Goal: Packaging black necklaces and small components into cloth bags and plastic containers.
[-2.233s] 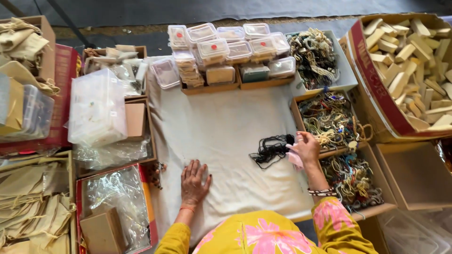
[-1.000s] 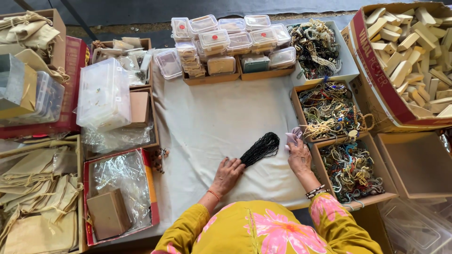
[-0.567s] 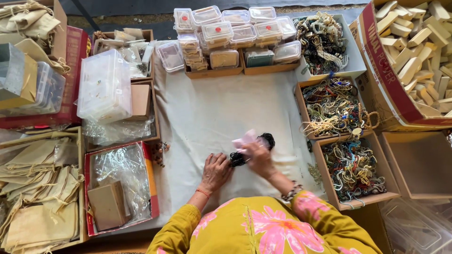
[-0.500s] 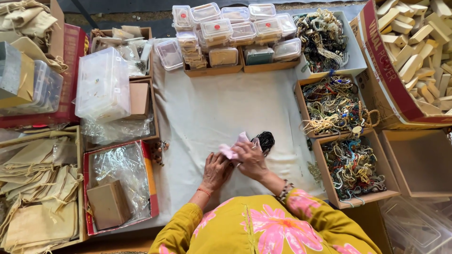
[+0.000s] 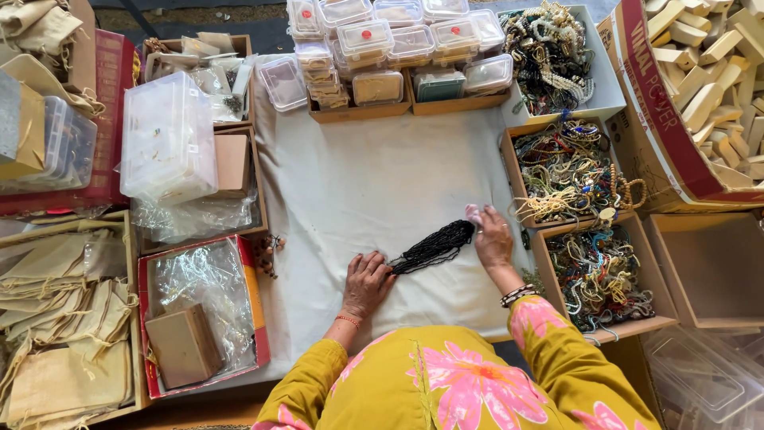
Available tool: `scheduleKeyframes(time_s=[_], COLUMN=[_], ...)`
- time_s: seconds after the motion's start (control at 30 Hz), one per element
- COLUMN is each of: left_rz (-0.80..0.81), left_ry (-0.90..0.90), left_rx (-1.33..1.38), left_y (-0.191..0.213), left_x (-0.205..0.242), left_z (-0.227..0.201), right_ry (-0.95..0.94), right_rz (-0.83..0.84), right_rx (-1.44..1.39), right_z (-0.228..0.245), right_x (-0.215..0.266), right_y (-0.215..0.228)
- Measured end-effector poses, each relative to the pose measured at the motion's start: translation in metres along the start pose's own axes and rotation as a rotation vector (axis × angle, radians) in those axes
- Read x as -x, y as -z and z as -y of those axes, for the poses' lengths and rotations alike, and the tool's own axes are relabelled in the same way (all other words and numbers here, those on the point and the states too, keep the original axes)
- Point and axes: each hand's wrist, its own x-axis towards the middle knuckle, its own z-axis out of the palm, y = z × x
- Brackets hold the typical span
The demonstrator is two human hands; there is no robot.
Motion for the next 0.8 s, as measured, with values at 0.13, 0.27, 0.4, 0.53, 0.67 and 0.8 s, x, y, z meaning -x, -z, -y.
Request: scheduleKeyframes(time_s=[0.13,0.27,0.4,0.53,0.67,0.8], left_rz=[0.012,0.002,-0.013,-0.018,-0.017,-0.011], left_ry=[0.006,0.008,0.011,0.007,0.013,0.023], left_rx=[0.009,-0.012,-0.009,-0.028,-0.015,0.004], left_y=[0.002,0.001,0.000,0.000,0.002,0.003], left_x=[-0.001,0.000,0.000,0.000,-0.001,-0.001], left_z=[-0.001,-0.001,-0.001,0.000,-0.002,-0.003], right_ry=[-0.147,0.316,0.563,0.455,0.224,-0.181], right_rz=[0.033,-0.040,0.110,0.094,0.082,0.181], right_rx=[-0.139,-0.311,-0.162,0.152,0.118,-0.122], right_z=[0.056,0.129,0.140,0.085,0.033,0.034], right_x=[0.005,0.045,0.066,0.040,0.019,0.009], right_y=[0.024,0.030,0.027,0.021,0.011,0.012])
